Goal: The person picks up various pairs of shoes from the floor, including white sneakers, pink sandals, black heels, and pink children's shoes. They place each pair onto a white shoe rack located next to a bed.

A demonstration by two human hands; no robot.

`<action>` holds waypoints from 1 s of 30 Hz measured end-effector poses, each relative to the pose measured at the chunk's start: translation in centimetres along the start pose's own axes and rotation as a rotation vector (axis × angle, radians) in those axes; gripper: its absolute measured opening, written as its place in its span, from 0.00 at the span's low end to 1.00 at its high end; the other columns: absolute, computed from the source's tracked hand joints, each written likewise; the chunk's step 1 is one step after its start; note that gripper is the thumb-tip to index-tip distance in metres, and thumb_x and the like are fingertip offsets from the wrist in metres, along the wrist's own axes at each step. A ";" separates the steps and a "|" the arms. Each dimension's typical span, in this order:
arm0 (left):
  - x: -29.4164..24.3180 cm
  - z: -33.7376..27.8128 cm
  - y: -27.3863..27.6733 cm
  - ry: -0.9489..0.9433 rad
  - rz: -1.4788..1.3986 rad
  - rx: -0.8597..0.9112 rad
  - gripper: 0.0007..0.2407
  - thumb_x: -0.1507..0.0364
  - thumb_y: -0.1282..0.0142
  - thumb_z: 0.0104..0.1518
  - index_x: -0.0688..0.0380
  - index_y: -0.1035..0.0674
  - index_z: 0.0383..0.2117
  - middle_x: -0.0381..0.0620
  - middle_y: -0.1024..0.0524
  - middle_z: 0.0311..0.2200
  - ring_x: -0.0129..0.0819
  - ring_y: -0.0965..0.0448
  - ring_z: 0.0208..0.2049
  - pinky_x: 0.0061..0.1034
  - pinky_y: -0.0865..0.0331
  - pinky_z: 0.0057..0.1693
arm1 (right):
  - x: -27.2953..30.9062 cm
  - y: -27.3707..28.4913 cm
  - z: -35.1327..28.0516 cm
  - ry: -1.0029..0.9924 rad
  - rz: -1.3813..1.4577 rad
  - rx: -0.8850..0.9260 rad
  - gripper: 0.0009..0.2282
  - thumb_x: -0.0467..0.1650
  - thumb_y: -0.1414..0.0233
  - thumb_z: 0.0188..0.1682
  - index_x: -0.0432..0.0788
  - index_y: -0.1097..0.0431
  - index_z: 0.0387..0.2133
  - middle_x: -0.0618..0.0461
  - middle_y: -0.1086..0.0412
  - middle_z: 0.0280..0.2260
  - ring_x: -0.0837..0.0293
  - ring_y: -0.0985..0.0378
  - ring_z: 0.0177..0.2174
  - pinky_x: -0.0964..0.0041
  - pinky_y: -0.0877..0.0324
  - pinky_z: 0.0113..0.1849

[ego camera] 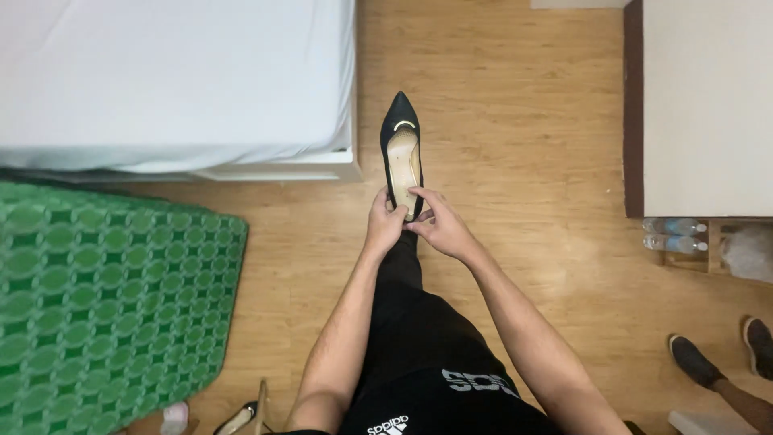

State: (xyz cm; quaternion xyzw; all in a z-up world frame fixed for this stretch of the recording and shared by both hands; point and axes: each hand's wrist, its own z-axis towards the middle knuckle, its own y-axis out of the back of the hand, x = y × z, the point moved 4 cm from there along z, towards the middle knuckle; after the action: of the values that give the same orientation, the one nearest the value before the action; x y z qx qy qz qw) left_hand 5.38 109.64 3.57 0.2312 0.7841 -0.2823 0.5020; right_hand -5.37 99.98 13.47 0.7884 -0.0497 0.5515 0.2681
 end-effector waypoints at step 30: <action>-2.6 41.5 -49.6 0.200 0.072 0.077 0.22 0.77 0.50 0.58 0.67 0.32 0.61 0.50 0.22 0.37 0.28 0.24 0.24 0.23 0.28 0.28 | -20.4 55.0 27.7 -0.154 0.149 -0.071 0.22 0.30 0.45 0.53 0.47 0.38 0.62 0.46 0.30 0.47 0.59 0.26 0.33 0.62 0.27 0.35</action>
State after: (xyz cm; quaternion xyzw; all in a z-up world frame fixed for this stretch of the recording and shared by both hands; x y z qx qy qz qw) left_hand 1.57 45.02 2.47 0.3052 0.8100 -0.2697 0.4218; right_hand -10.52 35.51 8.60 0.8127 -0.1480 0.5053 0.2495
